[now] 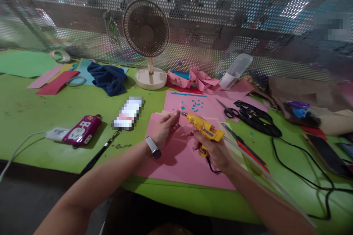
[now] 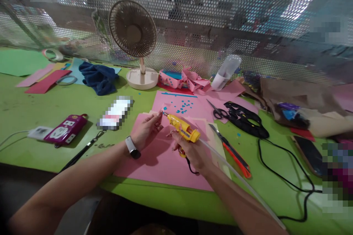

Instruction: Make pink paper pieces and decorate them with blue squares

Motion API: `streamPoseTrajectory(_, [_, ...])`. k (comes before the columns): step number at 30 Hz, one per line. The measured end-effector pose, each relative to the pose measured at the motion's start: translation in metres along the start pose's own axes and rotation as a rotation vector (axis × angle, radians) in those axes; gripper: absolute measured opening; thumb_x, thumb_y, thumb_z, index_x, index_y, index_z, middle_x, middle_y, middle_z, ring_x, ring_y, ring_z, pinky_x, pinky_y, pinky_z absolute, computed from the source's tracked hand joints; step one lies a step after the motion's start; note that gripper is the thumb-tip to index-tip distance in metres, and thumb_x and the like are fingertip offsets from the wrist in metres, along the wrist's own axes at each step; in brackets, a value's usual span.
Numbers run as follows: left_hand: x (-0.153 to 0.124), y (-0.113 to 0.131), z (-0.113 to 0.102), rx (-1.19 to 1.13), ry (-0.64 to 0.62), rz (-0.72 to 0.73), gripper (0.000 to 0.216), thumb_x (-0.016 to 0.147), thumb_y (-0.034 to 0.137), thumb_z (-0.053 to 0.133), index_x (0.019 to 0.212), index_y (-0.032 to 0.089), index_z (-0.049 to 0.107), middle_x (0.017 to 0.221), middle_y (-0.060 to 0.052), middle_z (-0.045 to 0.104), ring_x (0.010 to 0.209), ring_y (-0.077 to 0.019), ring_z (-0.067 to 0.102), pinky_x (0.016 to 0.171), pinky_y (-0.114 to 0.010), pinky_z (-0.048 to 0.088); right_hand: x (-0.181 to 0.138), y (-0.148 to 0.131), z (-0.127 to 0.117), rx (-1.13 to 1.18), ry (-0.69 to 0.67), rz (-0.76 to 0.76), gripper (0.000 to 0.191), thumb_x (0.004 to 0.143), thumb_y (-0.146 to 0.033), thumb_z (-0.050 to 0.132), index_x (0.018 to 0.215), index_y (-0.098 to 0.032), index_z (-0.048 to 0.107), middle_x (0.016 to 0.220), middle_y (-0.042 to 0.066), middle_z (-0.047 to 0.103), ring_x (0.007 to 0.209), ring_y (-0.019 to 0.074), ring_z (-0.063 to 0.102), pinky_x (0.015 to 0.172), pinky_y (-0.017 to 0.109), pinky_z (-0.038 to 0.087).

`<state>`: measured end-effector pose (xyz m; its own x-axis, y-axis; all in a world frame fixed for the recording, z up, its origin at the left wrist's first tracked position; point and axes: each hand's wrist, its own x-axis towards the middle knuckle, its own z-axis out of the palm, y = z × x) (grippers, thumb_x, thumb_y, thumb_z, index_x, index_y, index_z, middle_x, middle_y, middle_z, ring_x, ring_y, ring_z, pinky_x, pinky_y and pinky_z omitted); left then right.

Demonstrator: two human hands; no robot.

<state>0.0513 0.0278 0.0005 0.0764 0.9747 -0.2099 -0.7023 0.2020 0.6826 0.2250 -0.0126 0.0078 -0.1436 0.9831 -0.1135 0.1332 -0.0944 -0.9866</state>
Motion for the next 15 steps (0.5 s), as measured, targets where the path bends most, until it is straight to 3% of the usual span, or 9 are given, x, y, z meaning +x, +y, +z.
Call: streamPoseTrajectory(15, [-0.0019,0.0007,-0.0013,0.038,-0.017,-0.023,0.029,0.067,0.036,0.086,0.071,0.015,0.066,0.071,0.004,0.056,0.067,-0.0065,0.051,0.068,-0.021,0.041,0.0001,0.0004,0.0,-0.013,0.003,0.004,0.038,0.081,-0.056,0.066,0.069,-0.02,0.065,0.055,0.0,0.061,0.049,0.0113,0.05,0.046,0.025,0.037])
